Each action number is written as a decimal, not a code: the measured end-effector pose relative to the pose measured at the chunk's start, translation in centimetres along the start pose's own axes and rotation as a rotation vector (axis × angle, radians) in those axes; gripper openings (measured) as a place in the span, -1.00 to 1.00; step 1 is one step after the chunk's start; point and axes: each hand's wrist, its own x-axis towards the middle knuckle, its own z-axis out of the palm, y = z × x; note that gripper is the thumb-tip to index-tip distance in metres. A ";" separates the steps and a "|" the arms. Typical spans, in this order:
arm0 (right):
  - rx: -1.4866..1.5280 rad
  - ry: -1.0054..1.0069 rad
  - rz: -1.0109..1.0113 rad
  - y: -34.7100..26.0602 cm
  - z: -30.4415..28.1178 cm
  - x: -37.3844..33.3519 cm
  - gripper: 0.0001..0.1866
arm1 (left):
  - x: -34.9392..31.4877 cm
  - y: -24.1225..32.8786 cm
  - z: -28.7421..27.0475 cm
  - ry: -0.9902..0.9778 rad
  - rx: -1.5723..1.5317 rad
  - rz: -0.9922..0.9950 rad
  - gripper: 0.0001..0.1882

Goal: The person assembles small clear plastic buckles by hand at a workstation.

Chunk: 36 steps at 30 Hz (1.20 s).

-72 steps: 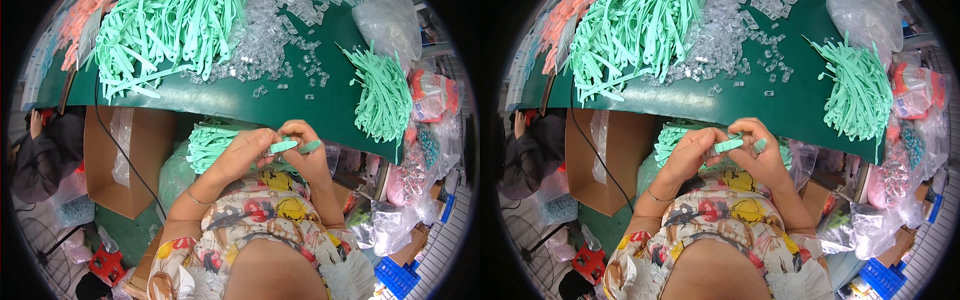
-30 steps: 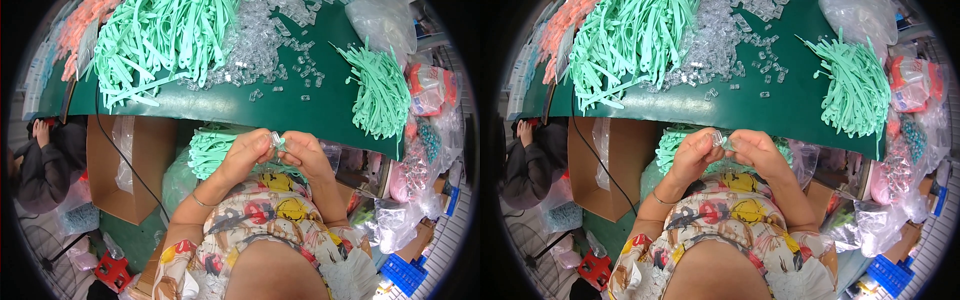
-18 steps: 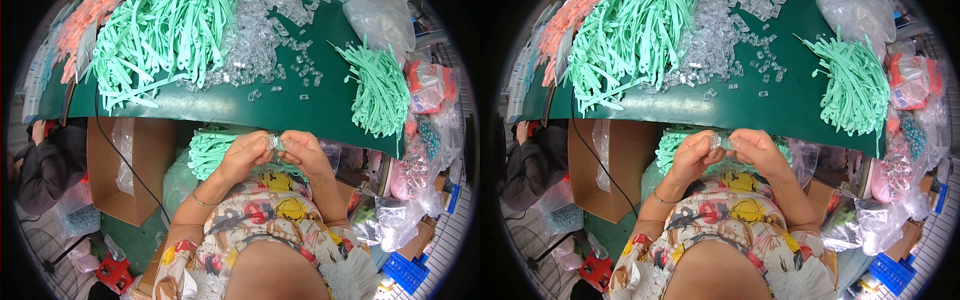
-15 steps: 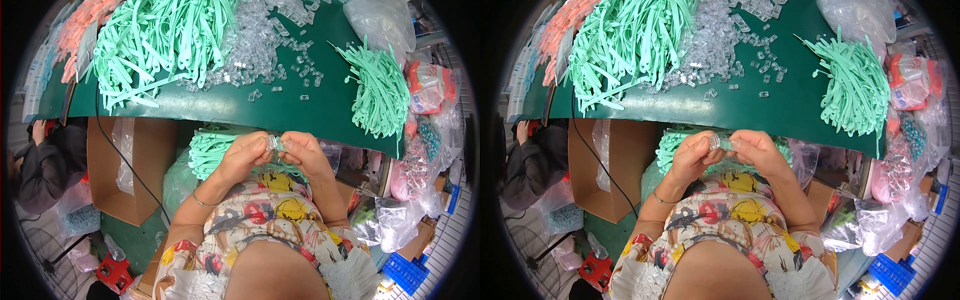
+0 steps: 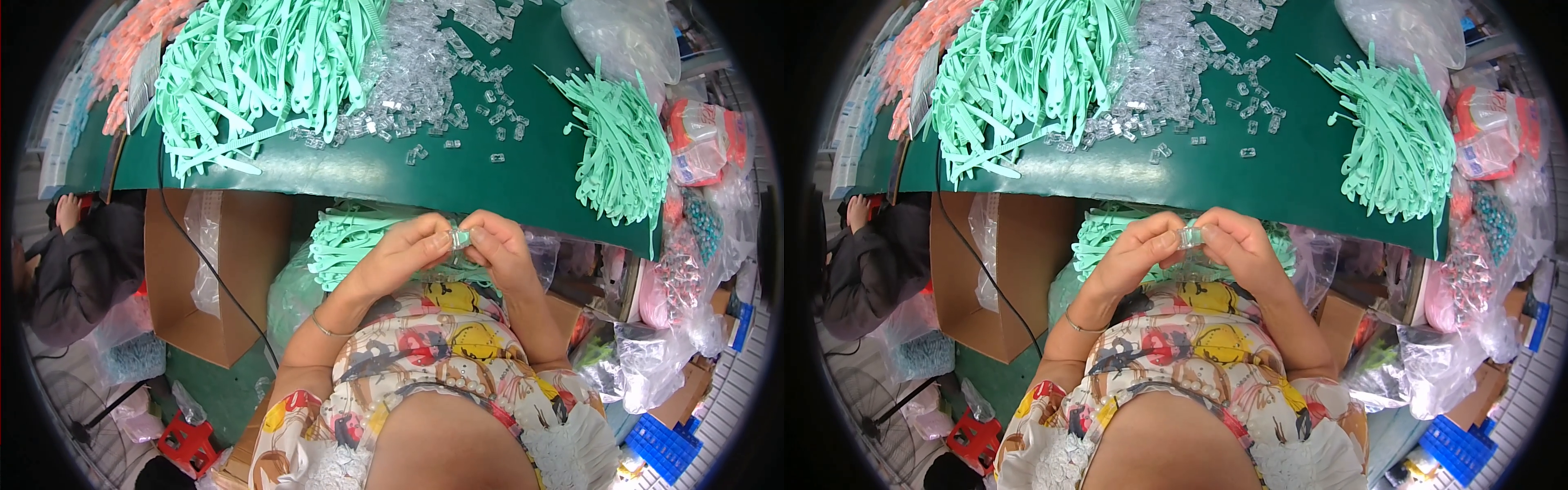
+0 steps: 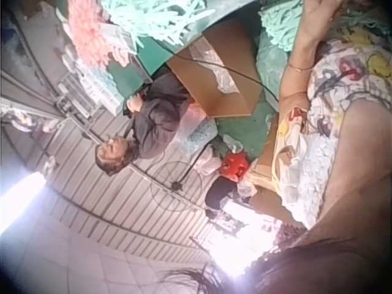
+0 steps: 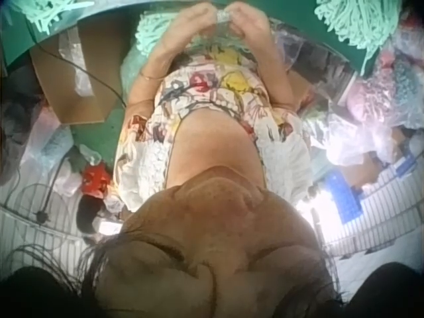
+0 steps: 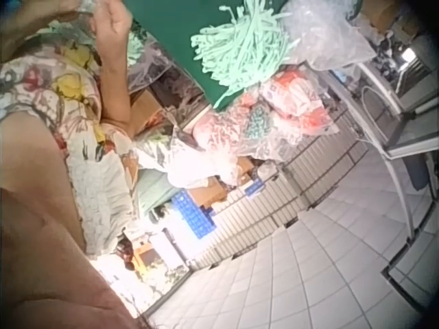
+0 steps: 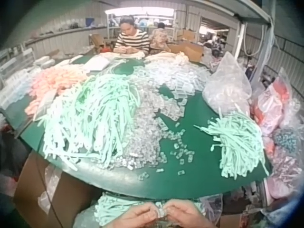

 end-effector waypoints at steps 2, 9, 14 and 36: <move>-0.382 0.296 -0.426 0.3 1.4 0.6 -0.87 | 0.1 0.2 0.5 0.203 0.176 0.069 -0.81; -0.517 0.088 -0.454 -0.6 0.4 -0.4 -0.89 | -0.4 1.0 0.0 0.150 0.343 0.107 -0.82; 0.050 -0.054 -0.301 -0.4 0.1 -0.3 -0.94 | -0.1 0.8 0.7 0.208 0.285 0.222 -0.87; -0.745 0.096 -0.528 -0.6 1.4 0.3 -0.76 | -1.0 1.1 0.8 0.160 -0.171 0.004 -0.88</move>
